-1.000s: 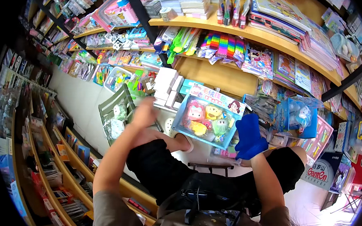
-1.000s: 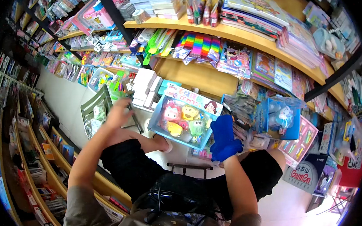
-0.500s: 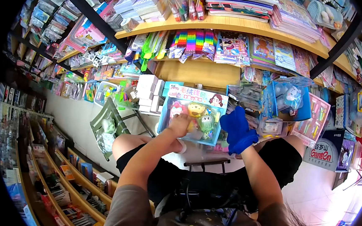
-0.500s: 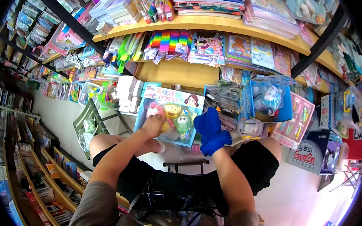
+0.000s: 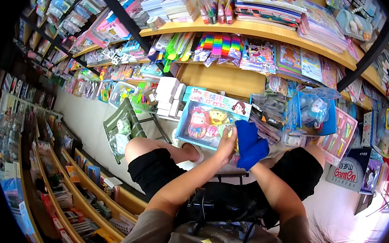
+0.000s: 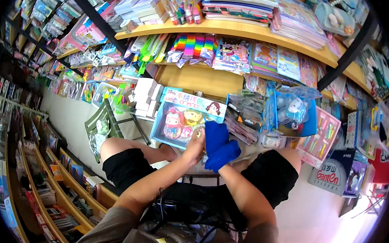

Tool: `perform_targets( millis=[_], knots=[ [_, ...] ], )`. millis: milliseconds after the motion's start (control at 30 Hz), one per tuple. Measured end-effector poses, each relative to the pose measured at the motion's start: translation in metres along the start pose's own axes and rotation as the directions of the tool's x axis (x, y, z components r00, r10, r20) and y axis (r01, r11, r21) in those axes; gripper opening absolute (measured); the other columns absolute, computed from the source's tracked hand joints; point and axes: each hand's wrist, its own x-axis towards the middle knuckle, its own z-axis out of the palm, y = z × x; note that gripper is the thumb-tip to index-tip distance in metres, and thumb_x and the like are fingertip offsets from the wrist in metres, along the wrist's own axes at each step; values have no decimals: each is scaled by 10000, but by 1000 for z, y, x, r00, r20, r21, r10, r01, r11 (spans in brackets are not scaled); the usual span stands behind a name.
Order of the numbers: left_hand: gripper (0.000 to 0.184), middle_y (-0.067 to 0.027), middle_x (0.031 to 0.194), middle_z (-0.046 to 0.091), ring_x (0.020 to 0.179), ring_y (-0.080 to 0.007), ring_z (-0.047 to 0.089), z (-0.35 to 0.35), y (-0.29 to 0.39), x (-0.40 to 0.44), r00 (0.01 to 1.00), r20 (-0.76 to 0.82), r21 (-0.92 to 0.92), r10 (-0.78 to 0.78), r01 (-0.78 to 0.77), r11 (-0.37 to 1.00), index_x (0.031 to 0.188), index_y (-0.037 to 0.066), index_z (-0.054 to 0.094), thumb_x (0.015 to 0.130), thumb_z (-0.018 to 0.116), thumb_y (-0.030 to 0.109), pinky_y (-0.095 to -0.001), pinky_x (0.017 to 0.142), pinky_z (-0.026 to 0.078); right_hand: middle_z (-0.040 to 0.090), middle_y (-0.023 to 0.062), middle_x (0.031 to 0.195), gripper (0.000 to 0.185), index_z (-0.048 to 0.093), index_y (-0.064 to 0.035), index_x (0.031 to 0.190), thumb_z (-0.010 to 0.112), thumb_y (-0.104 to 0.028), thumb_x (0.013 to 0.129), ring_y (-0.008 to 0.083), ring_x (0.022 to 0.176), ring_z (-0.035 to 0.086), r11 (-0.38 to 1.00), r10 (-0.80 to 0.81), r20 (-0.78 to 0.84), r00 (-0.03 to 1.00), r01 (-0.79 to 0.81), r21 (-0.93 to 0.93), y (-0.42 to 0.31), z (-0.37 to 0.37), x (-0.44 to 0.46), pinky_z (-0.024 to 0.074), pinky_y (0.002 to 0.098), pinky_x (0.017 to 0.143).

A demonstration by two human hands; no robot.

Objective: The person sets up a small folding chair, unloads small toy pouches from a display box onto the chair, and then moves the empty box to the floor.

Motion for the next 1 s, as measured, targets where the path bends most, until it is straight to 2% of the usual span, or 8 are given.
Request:
perform_targets(
  millis=[167, 300, 333, 433, 567, 733, 867, 1000],
  knots=[
    [522, -103, 1148, 568, 981, -213, 585, -37, -17, 32, 965, 196, -505, -173, 251, 826, 1216, 64, 448, 919, 436, 493, -339, 841, 491, 564, 86, 1111, 291, 472, -45, 1185, 436, -166, 923, 189, 1007, 547, 990, -128, -93, 987, 132, 41, -11, 18, -8, 452, 320, 886],
    [370, -73, 1107, 574, 993, -218, 585, 4, 27, -13, 978, -127, -28, -166, 163, 986, 1205, 152, 456, 940, 442, 409, -365, 789, 523, 555, 85, 1134, 301, 466, -49, 1192, 433, -183, 924, 196, 1021, 543, 892, 96, 96, 991, -128, 434, -4, -3, 11, 447, 325, 894],
    [341, -65, 1091, 567, 952, -247, 597, -15, 8, 1, 994, 33, 6, -101, 101, 995, 1196, 178, 446, 933, 471, 394, -370, 721, 536, 553, 85, 1140, 304, 465, -50, 1193, 433, -188, 924, 197, 1025, 542, 806, 169, 167, 971, -234, 544, -2, -9, 15, 446, 326, 896],
    [343, -65, 1098, 564, 912, -246, 608, -19, 8, -4, 995, 53, 89, -82, 77, 993, 1176, 173, 443, 921, 502, 394, -347, 699, 527, 547, 85, 1157, 312, 460, -53, 1198, 431, -200, 925, 202, 1036, 539, 606, 250, 324, 913, -408, 683, 6, -23, 28, 442, 330, 902],
    [406, -26, 1100, 557, 961, -172, 573, -17, 13, -13, 997, -9, -26, -71, 71, 997, 1192, 181, 395, 885, 580, 373, -364, 718, 516, 538, 84, 1180, 322, 454, -58, 1204, 428, -217, 925, 209, 1050, 535, 890, 84, 88, 993, -115, 442, -2, -3, 11, 437, 335, 910],
    [519, -33, 1216, 518, 1064, -209, 548, -27, 15, -9, 999, 31, 11, -22, 21, 1000, 1323, 191, 326, 889, 583, 313, -463, 835, 485, 527, 84, 1208, 336, 446, -64, 1212, 425, -239, 926, 218, 1068, 530, 938, -16, -3, 1000, 16, 347, -9, 9, 8, 431, 341, 919],
    [539, -66, 1213, 514, 1080, -221, 551, -35, 18, -15, 982, 188, -110, -26, 48, 993, 1340, 152, 306, 888, 592, 223, -453, 854, 513, 518, 84, 1231, 347, 439, -68, 1218, 422, -256, 926, 225, 1083, 526, 561, 182, 233, 955, -296, 773, -3, -11, 30, 427, 346, 927],
    [508, -104, 1292, 485, 1153, -231, 514, -40, 38, -31, 919, 392, -304, 44, 85, 949, 1298, 46, 395, 867, 611, 205, -436, 966, 438, 510, 83, 1254, 359, 433, -73, 1224, 420, -273, 927, 231, 1097, 522, 235, 186, 360, 914, -397, 887, -5, -20, 31, 422, 351, 935]
  ],
)
